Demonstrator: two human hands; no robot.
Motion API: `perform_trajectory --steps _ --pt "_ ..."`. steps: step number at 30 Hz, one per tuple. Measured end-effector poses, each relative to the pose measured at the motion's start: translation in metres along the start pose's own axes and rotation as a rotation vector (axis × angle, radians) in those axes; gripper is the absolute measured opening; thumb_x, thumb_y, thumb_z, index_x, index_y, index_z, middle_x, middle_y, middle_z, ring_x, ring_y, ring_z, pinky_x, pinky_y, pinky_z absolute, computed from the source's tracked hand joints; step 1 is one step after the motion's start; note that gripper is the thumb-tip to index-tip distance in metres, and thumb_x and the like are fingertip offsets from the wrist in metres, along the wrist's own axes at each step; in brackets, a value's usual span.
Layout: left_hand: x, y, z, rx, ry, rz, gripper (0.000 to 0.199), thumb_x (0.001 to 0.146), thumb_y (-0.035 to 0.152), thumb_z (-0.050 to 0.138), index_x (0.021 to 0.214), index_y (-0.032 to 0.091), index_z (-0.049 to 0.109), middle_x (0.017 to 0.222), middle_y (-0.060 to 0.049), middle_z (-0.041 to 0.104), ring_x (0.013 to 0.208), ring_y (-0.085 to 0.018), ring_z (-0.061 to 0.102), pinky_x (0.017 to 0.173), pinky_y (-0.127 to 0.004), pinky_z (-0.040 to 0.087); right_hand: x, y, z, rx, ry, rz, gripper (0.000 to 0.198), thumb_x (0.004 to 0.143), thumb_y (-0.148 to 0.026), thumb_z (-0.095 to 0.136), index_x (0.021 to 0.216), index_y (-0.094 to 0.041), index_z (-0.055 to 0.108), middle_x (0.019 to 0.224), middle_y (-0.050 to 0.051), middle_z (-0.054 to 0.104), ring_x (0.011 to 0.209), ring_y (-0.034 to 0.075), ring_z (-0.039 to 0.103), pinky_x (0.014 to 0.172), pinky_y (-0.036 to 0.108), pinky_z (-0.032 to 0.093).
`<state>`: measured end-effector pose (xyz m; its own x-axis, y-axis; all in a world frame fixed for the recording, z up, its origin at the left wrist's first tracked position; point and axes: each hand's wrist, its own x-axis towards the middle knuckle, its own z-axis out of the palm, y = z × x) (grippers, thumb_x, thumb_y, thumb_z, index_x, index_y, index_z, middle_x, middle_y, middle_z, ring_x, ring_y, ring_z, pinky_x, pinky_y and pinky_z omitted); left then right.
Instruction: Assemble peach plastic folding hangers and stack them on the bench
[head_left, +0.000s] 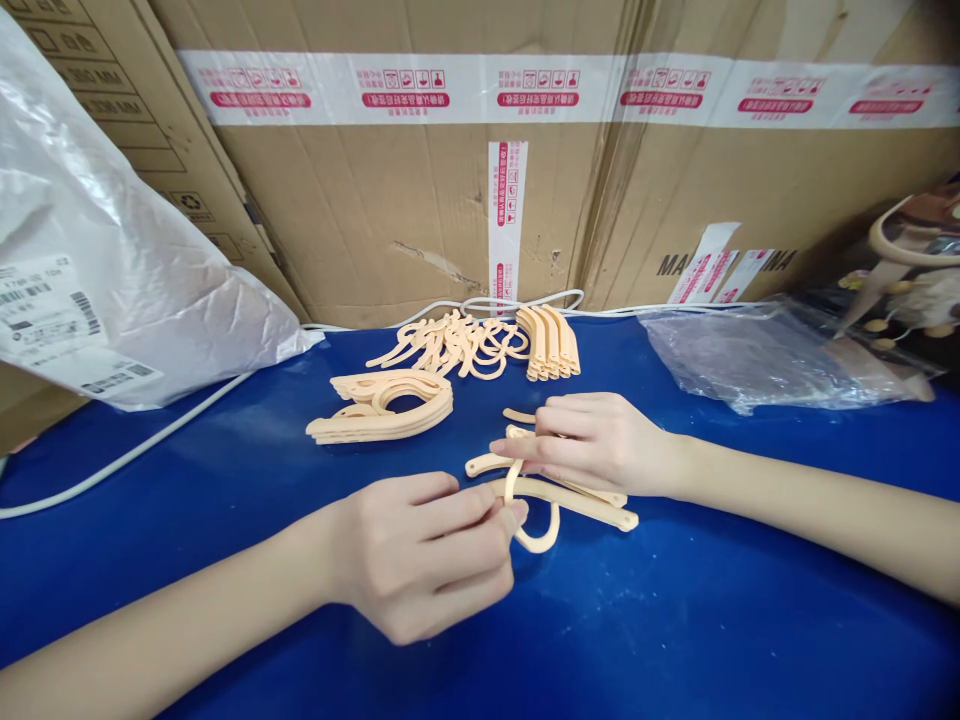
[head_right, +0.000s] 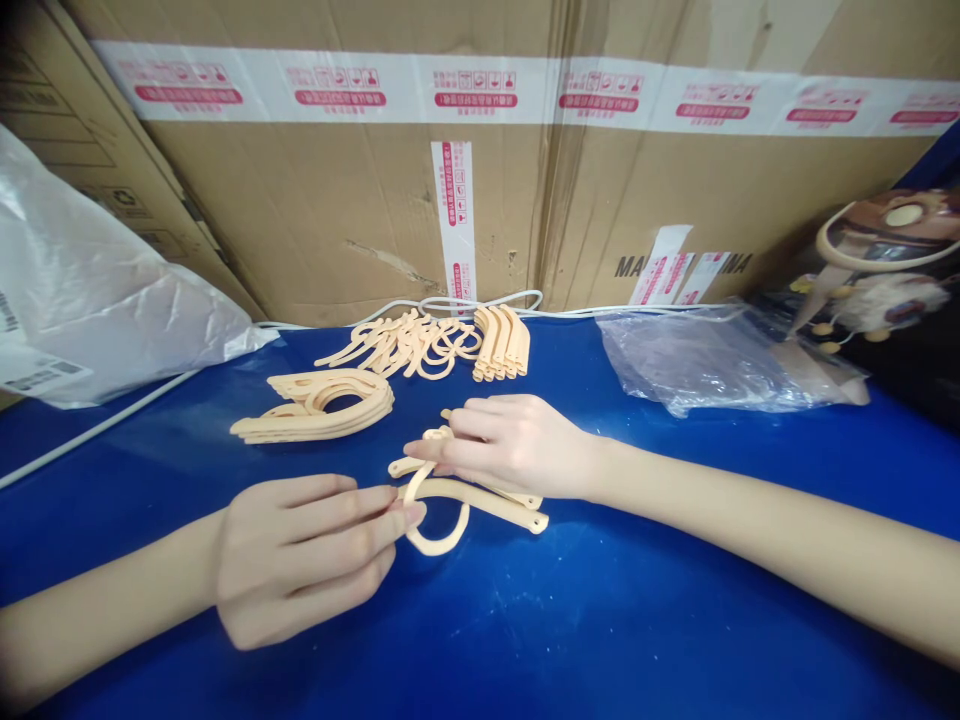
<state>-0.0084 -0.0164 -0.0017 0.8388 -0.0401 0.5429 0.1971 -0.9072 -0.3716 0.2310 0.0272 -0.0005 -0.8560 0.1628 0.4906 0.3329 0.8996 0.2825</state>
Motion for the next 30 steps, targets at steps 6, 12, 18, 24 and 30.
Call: perform_trajectory --steps 6,12,18,24,30 --pt "0.002 -0.009 0.001 -0.008 0.018 0.045 0.019 0.086 0.011 0.052 0.073 0.018 0.064 0.090 -0.001 0.071 0.080 -0.014 0.065 0.057 -0.023 0.052 0.001 -0.002 0.001 -0.047 0.006 -0.004 0.016 0.095 -0.021 0.044 0.098 -0.016 0.059 0.073 0.000 0.059 0.065 0.012 0.051 0.056 0.027 0.035" --pt "0.004 -0.017 0.003 -0.121 0.194 -0.038 0.008 0.083 0.010 0.056 0.090 0.014 0.058 0.091 -0.006 0.067 0.077 -0.014 0.063 0.068 -0.025 0.055 0.000 0.003 0.004 0.335 0.028 0.439 0.018 0.097 -0.024 0.038 0.096 -0.016 0.054 0.083 0.003 0.064 0.074 0.011 0.059 0.065 0.022 0.044" --pt "0.007 -0.014 0.008 -0.115 -0.097 -0.086 0.021 0.087 0.034 0.053 0.080 0.015 0.057 0.078 -0.003 0.062 0.069 -0.015 0.057 0.058 -0.027 0.047 0.000 0.003 0.003 0.412 0.054 0.511 0.017 0.096 -0.023 0.037 0.100 -0.016 0.052 0.084 0.003 0.065 0.070 0.010 0.059 0.064 0.022 0.045" --pt "0.010 -0.017 0.009 -0.296 -0.330 -0.313 0.020 0.089 0.032 0.050 0.074 0.018 0.050 0.070 0.001 0.051 0.066 -0.014 0.048 0.053 -0.025 0.033 -0.001 0.002 0.003 0.376 0.031 0.490 0.015 0.095 -0.022 0.040 0.098 -0.016 0.053 0.084 0.003 0.065 0.072 0.011 0.061 0.065 0.022 0.046" --pt "0.007 -0.018 0.011 -0.349 -0.329 -0.362 0.015 0.090 0.024 0.047 0.076 0.018 0.045 0.072 0.002 0.050 0.066 -0.013 0.046 0.056 -0.026 0.031 -0.001 0.004 0.004 0.371 0.027 0.461 0.015 0.095 -0.023 0.042 0.098 -0.016 0.055 0.081 0.002 0.064 0.069 0.010 0.058 0.063 0.021 0.044"
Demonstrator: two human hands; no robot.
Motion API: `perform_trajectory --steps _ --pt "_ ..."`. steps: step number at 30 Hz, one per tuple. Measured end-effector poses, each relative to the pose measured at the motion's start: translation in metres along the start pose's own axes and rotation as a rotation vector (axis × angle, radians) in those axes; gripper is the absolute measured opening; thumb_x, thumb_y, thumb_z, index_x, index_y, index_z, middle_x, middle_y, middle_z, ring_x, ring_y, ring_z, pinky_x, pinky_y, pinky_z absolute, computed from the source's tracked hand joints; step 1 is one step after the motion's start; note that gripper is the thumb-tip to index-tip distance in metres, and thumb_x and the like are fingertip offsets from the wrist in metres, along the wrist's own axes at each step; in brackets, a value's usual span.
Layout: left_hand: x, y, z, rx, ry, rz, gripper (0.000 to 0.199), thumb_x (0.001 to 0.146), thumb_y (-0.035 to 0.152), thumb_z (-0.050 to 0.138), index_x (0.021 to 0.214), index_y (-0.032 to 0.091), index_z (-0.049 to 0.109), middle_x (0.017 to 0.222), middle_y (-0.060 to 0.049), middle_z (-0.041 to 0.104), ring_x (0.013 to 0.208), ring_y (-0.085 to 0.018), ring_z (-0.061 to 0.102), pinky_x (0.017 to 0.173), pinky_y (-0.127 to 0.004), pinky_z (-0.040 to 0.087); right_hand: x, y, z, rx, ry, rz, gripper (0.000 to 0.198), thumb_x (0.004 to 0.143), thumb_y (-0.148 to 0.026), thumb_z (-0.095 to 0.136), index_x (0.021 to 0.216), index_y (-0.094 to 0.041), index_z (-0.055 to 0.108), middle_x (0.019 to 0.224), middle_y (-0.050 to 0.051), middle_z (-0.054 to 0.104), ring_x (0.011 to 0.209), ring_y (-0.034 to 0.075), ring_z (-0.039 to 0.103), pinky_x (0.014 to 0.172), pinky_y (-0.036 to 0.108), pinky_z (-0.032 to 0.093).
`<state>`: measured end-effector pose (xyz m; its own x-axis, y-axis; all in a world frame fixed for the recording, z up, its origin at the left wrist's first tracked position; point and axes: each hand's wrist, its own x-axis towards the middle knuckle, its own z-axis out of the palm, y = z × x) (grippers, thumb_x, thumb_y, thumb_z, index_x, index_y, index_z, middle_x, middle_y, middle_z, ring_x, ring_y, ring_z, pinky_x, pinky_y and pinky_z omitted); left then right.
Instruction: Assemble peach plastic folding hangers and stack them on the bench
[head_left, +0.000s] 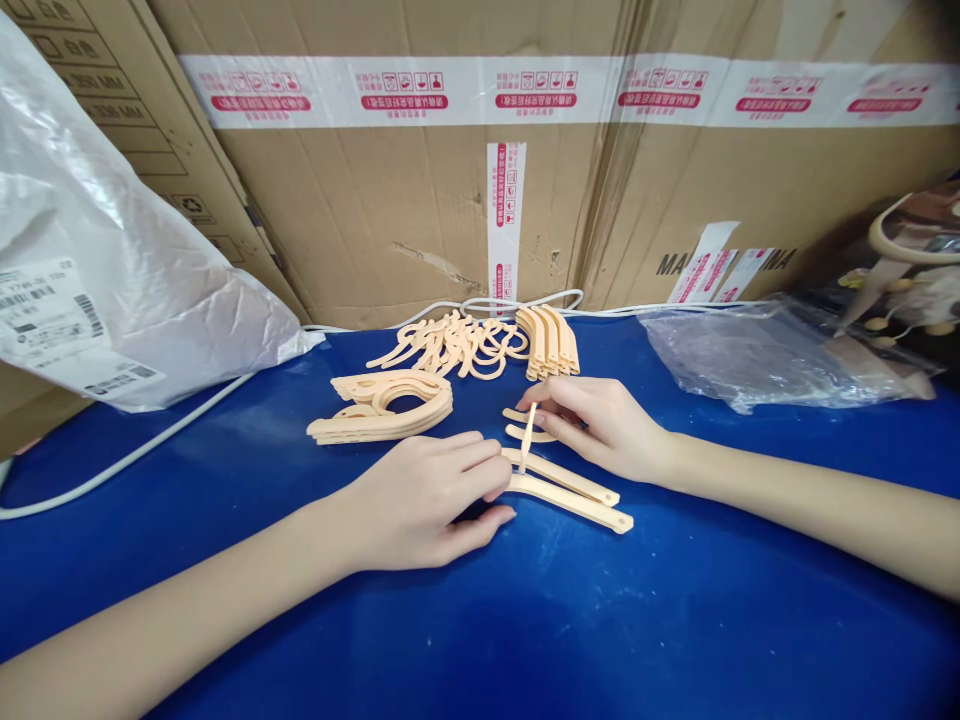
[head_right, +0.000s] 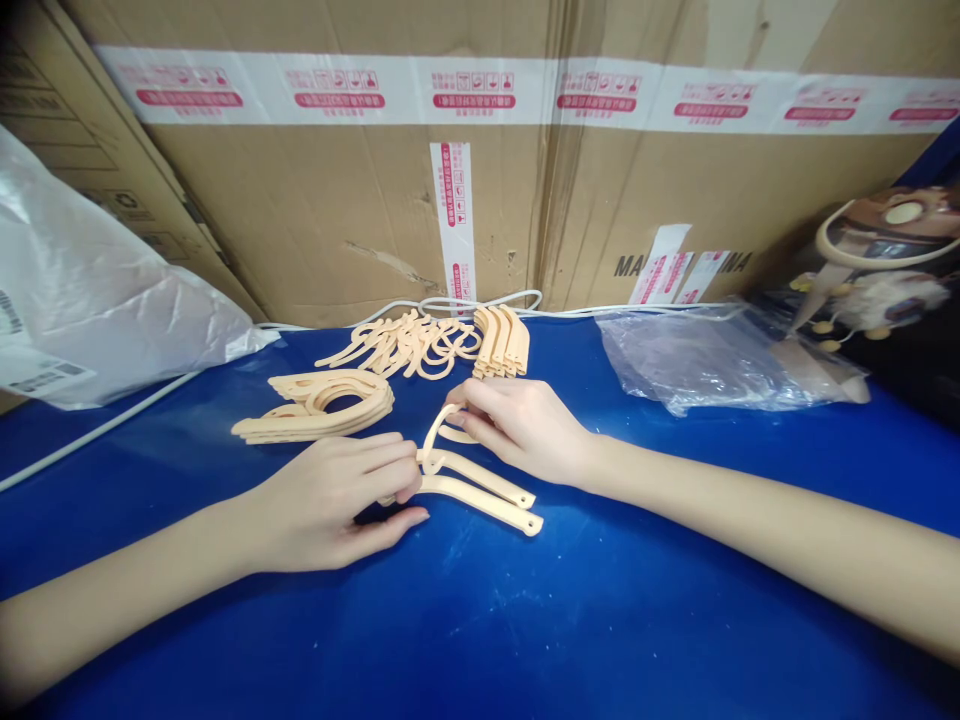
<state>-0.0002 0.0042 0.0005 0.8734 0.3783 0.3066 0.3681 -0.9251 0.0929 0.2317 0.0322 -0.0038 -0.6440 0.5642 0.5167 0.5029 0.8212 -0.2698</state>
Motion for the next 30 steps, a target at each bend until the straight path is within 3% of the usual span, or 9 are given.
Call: perform_trajectory --steps 8,16,22,26,30 --pt "0.0035 0.0007 -0.0042 -0.046 -0.015 -0.062 0.009 0.089 0.024 0.048 0.082 0.019 0.045 0.079 0.002 0.054 0.070 -0.012 0.050 0.059 -0.025 0.035 0.0005 -0.0006 0.0005 -0.005 0.004 -0.011 0.019 0.095 -0.029 0.043 0.096 -0.016 0.056 0.072 0.000 0.060 0.064 0.010 0.055 0.060 0.021 0.042" --pt "0.0026 0.0021 -0.0036 0.099 -0.015 0.000 0.010 0.089 0.021 0.046 0.080 0.019 0.046 0.075 0.002 0.056 0.068 -0.014 0.051 0.055 -0.026 0.034 0.0007 -0.0007 0.0014 0.006 -0.013 0.010 0.020 0.094 -0.030 0.045 0.096 -0.015 0.059 0.072 0.000 0.061 0.064 0.009 0.055 0.060 0.021 0.042" --pt "0.0008 0.0036 -0.0011 0.206 0.081 0.076 0.011 0.094 0.022 0.043 0.087 0.017 0.051 0.080 0.000 0.059 0.069 -0.014 0.054 0.059 -0.026 0.039 0.0016 -0.0008 0.0012 0.005 0.004 -0.009 0.021 0.094 -0.028 0.045 0.093 -0.013 0.059 0.069 0.000 0.059 0.061 0.009 0.055 0.060 0.020 0.041" --pt "-0.0004 0.0017 -0.0008 0.182 0.235 0.078 0.008 0.093 0.023 0.049 0.097 0.016 0.051 0.087 -0.002 0.062 0.074 -0.013 0.058 0.064 -0.023 0.046 0.0013 -0.0008 0.0009 0.024 -0.008 0.012 0.020 0.094 -0.029 0.044 0.093 -0.015 0.058 0.070 0.000 0.060 0.062 0.010 0.055 0.060 0.021 0.041" --pt "-0.0046 0.0004 -0.0013 0.101 0.369 0.087 0.018 0.091 0.025 0.053 0.105 0.016 0.047 0.092 -0.005 0.062 0.081 -0.013 0.060 0.068 -0.023 0.050 0.0009 -0.0012 0.0008 0.031 -0.018 0.018 0.018 0.094 -0.028 0.044 0.093 -0.015 0.057 0.076 0.002 0.063 0.067 0.010 0.057 0.062 0.021 0.042"
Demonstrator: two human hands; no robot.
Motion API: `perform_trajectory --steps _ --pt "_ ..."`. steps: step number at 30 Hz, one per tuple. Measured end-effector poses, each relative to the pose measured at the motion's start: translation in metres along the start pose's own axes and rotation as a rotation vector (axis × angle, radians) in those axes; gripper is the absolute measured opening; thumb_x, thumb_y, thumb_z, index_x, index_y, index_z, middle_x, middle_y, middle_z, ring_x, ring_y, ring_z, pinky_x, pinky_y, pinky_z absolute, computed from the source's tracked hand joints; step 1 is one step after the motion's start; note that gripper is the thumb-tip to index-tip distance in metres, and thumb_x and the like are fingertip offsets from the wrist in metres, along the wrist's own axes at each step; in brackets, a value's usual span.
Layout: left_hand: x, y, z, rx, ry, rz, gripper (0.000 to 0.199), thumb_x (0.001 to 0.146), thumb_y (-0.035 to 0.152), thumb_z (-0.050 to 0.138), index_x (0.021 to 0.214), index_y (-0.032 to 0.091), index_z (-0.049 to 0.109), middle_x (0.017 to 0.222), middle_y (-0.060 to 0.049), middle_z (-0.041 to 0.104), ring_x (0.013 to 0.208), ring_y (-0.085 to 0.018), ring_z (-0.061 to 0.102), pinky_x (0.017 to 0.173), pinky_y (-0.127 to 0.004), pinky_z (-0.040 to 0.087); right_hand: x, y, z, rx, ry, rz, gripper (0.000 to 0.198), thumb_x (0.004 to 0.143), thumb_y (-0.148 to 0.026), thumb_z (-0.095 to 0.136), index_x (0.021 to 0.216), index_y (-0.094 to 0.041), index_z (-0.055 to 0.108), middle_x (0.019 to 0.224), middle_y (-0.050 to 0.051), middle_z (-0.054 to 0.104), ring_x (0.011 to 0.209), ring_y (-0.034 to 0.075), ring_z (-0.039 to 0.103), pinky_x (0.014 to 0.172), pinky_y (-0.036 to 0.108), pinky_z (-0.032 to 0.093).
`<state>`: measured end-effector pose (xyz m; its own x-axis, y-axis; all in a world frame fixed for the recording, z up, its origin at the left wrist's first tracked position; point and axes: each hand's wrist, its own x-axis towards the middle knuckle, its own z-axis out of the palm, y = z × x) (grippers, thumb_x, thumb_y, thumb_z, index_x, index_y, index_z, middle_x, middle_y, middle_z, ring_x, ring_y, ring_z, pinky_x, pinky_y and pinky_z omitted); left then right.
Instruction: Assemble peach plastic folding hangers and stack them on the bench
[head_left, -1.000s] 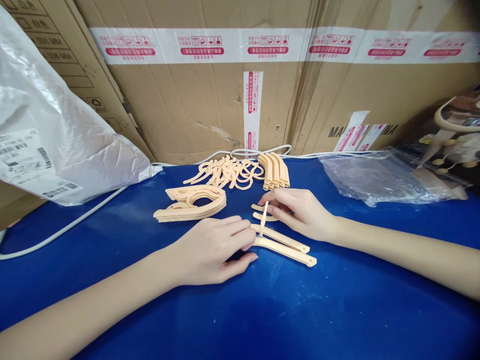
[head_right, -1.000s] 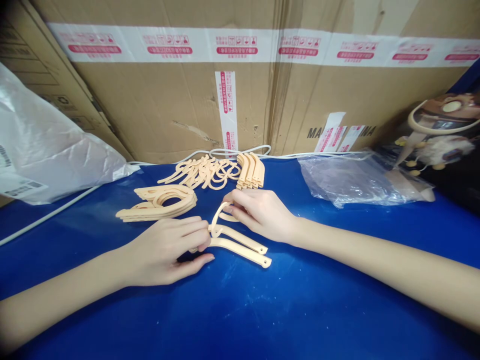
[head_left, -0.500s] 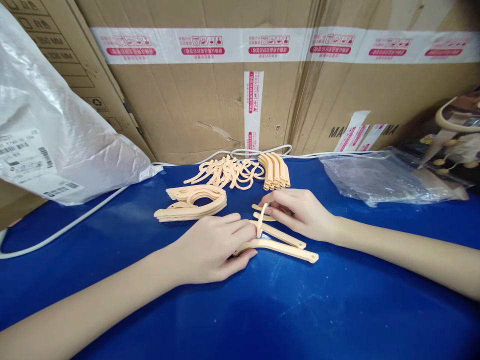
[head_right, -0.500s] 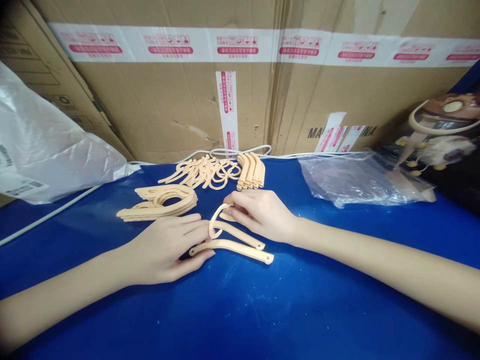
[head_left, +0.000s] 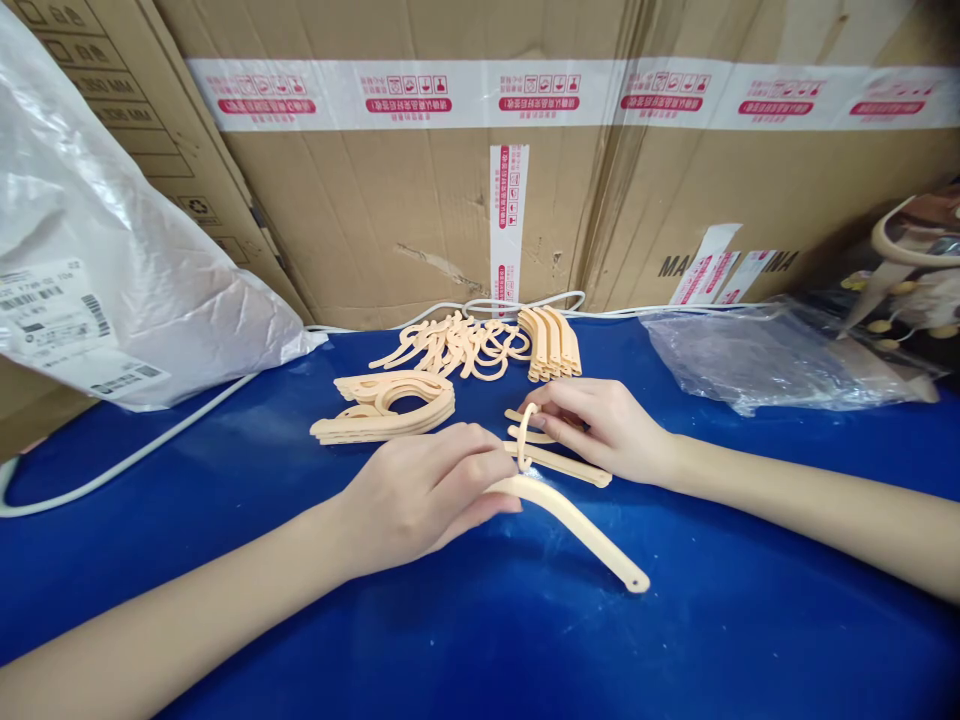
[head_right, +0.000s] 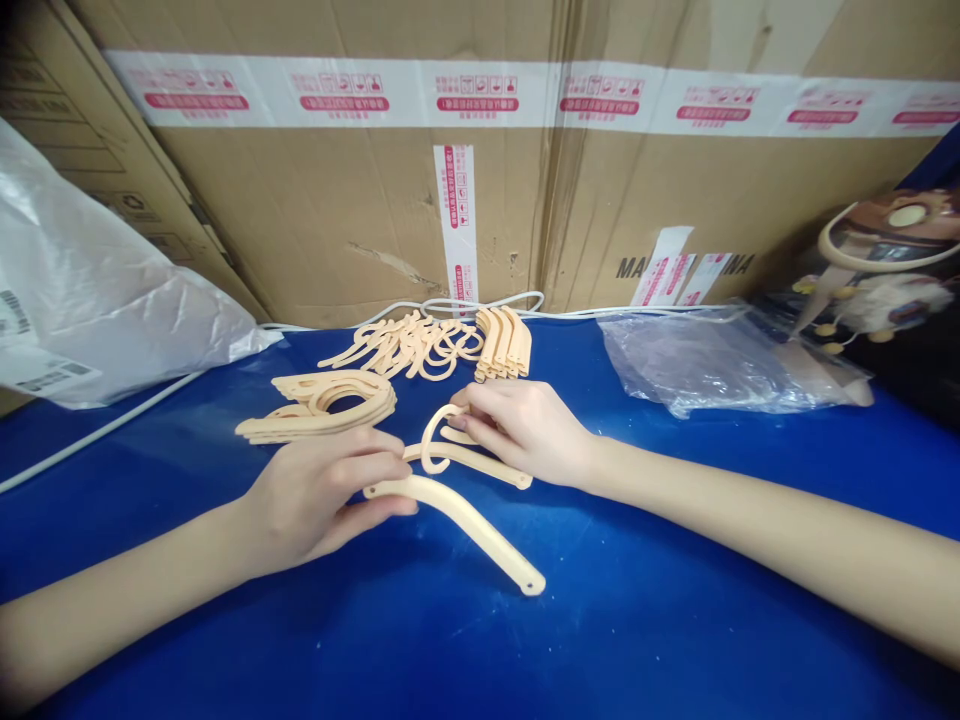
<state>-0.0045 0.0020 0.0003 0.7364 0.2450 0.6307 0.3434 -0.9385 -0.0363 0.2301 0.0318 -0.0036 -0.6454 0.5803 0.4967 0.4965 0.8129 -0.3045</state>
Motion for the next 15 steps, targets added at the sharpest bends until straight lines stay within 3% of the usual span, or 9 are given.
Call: perform_trajectory --steps 6,10,15 --pt "-0.0037 0.0007 -0.0044 -0.085 0.174 0.040 0.011 0.094 0.024 0.049 0.101 0.016 0.050 0.088 -0.004 0.060 0.077 -0.011 0.059 0.066 -0.022 0.052 0.0008 0.0002 -0.0002 -0.009 -0.002 0.001 0.021 0.095 -0.029 0.043 0.093 -0.014 0.058 0.074 0.002 0.063 0.065 0.011 0.058 0.061 0.021 0.042" --pt "-0.0041 0.0012 -0.0066 -0.133 0.193 0.073 0.007 0.091 0.017 0.050 0.097 0.016 0.052 0.087 -0.004 0.057 0.068 -0.011 0.056 0.059 -0.024 0.051 0.0009 0.0009 0.0003 -0.018 0.007 -0.008 0.022 0.095 -0.029 0.042 0.093 -0.014 0.058 0.075 0.003 0.064 0.067 0.011 0.059 0.063 0.022 0.043" --pt "-0.0036 0.0009 -0.0083 -0.193 0.255 0.035 0.009 0.088 0.012 0.052 0.097 0.014 0.051 0.089 -0.004 0.054 0.077 -0.012 0.057 0.067 -0.024 0.053 0.0012 0.0014 0.0013 -0.017 0.004 -0.011 0.023 0.095 -0.029 0.042 0.094 -0.014 0.059 0.077 0.003 0.065 0.067 0.011 0.060 0.063 0.021 0.043"
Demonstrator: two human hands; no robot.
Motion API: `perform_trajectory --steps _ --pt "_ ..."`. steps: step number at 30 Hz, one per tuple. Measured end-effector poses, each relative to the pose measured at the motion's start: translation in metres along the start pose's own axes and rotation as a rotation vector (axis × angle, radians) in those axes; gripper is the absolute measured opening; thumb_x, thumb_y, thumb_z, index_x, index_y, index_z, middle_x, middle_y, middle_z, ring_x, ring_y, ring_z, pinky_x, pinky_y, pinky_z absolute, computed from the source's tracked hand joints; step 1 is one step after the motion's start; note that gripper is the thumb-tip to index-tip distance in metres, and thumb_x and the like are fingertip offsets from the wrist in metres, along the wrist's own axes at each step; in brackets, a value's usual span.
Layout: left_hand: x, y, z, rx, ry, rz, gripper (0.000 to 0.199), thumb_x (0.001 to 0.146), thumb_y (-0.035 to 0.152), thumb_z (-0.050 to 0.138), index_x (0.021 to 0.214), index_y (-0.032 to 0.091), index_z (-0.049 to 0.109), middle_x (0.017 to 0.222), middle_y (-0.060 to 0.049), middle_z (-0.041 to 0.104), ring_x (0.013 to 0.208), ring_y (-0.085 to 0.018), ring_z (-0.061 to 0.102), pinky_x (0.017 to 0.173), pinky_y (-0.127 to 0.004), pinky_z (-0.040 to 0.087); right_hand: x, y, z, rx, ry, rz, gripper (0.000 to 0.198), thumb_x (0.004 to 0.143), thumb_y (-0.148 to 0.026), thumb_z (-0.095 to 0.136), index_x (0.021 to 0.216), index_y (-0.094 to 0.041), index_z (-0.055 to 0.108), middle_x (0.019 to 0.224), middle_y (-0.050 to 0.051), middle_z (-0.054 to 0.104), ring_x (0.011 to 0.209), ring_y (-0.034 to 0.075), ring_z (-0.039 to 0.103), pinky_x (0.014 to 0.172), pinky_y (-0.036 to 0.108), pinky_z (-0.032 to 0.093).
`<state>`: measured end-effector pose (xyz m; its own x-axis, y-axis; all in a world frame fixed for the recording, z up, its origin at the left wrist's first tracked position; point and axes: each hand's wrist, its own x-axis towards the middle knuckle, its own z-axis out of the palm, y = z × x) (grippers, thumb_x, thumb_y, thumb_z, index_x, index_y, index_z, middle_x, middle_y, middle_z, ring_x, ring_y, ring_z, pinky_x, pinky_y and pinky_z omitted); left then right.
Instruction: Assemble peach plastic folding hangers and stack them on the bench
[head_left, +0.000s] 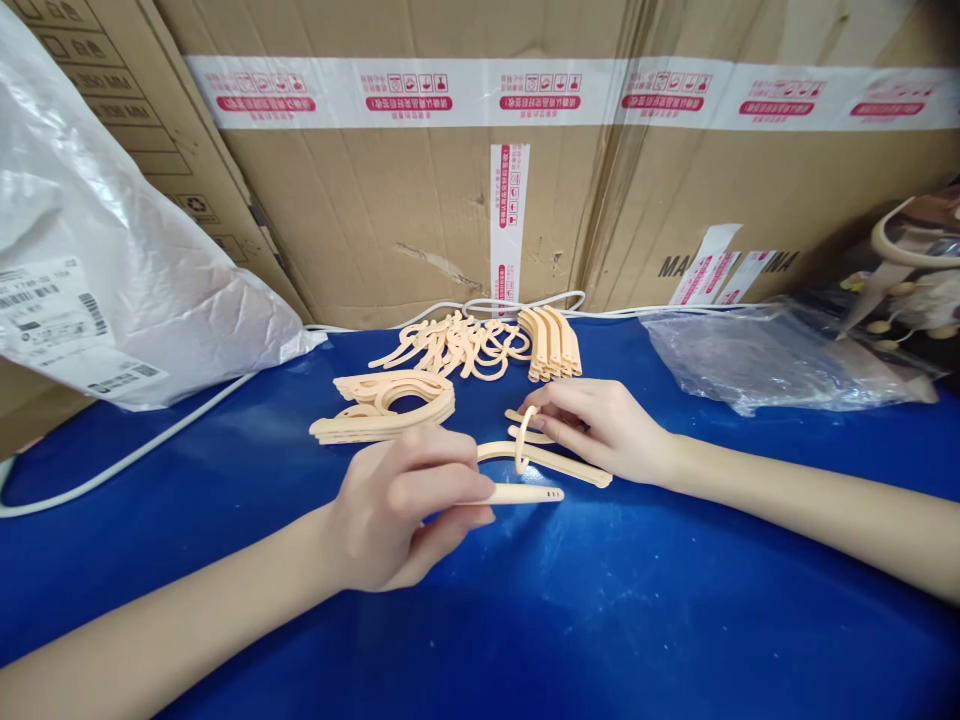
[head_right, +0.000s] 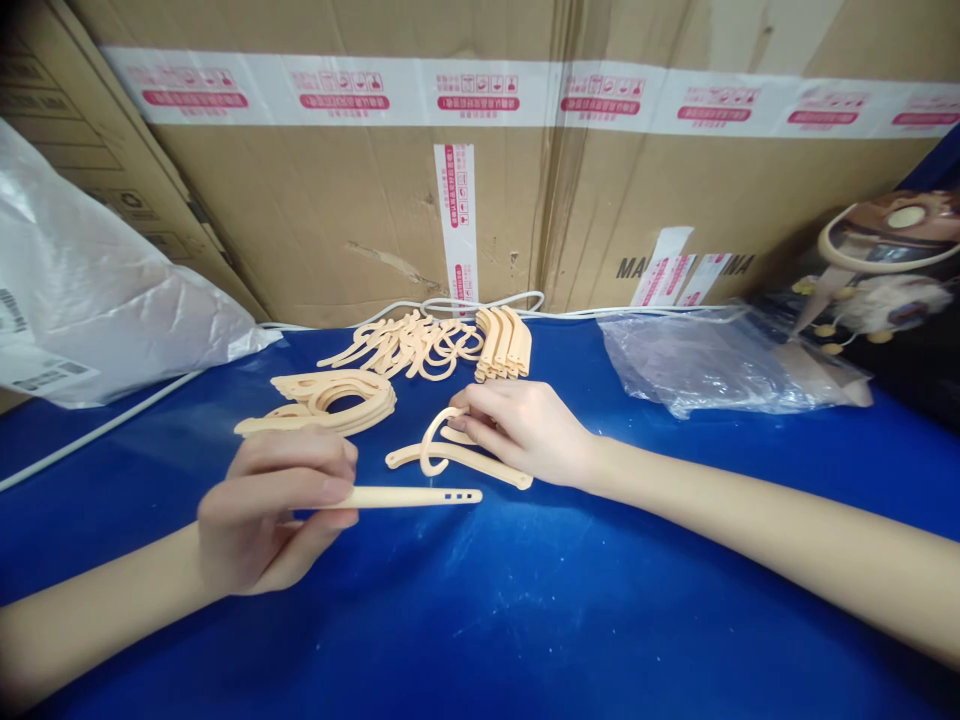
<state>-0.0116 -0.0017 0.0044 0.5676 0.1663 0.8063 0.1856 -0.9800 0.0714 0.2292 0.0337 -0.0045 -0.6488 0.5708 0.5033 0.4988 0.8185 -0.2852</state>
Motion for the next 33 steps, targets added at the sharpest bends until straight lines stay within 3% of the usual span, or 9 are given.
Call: perform_trajectory --steps 5,10,16,21,25,30,33 --pt "0.002 0.002 0.000 -0.085 0.094 -0.069 0.017 0.090 0.011 0.050 0.106 0.015 0.048 0.088 -0.002 0.054 0.078 -0.012 0.059 0.069 -0.025 0.054 0.001 0.001 0.001 0.001 -0.008 0.002 0.024 0.095 -0.029 0.042 0.095 -0.013 0.060 0.077 0.003 0.065 0.067 0.011 0.059 0.062 0.021 0.043" --pt "0.000 0.000 0.002 -0.090 0.123 -0.202 0.024 0.088 0.011 0.049 0.111 0.017 0.048 0.093 -0.005 0.056 0.086 -0.018 0.058 0.076 -0.035 0.051 0.000 0.001 0.001 0.003 -0.019 0.011 0.026 0.095 -0.031 0.042 0.096 -0.013 0.061 0.077 0.004 0.065 0.068 0.011 0.060 0.062 0.022 0.043" --pt "-0.003 -0.005 0.005 -0.133 0.134 -0.417 0.016 0.093 0.018 0.034 0.090 0.019 0.049 0.080 -0.003 0.050 0.076 -0.016 0.049 0.069 -0.033 0.042 -0.001 0.001 0.001 0.023 -0.045 0.029 0.027 0.095 -0.033 0.042 0.098 -0.014 0.062 0.080 0.004 0.066 0.071 0.012 0.060 0.065 0.024 0.045" --pt "0.004 -0.004 0.005 -0.124 -0.076 -0.519 0.007 0.089 0.023 0.042 0.082 0.020 0.040 0.074 0.001 0.042 0.066 -0.013 0.042 0.060 -0.029 0.037 -0.001 0.000 0.001 0.029 -0.049 0.030 0.026 0.095 -0.033 0.043 0.097 -0.015 0.061 0.078 0.003 0.065 0.070 0.012 0.060 0.065 0.023 0.044" --pt "0.008 -0.001 0.006 -0.112 -0.234 -0.494 0.019 0.081 0.025 0.056 0.086 0.021 0.038 0.078 0.002 0.043 0.069 -0.013 0.044 0.060 -0.026 0.039 0.000 -0.001 0.001 0.025 -0.029 0.012 0.021 0.094 -0.031 0.046 0.094 -0.014 0.060 0.070 0.000 0.061 0.065 0.010 0.058 0.062 0.021 0.043" --pt "0.005 -0.001 0.011 -0.183 -0.432 -0.498 0.026 0.086 0.013 0.047 0.111 0.020 0.043 0.075 0.004 0.046 0.061 -0.009 0.045 0.058 -0.021 0.040 -0.001 0.001 0.001 0.027 -0.030 -0.012 0.018 0.093 -0.027 0.047 0.096 -0.014 0.059 0.080 0.002 0.066 0.070 0.010 0.060 0.065 0.021 0.044" --pt "0.004 -0.001 0.012 -0.158 -0.490 -0.430 0.030 0.085 0.007 0.043 0.111 0.021 0.047 0.074 0.004 0.046 0.061 -0.009 0.045 0.058 -0.021 0.039 -0.001 0.002 0.001 0.045 -0.037 -0.009 0.017 0.093 -0.025 0.046 0.098 -0.015 0.059 0.090 0.004 0.068 0.078 0.011 0.063 0.069 0.021 0.046"
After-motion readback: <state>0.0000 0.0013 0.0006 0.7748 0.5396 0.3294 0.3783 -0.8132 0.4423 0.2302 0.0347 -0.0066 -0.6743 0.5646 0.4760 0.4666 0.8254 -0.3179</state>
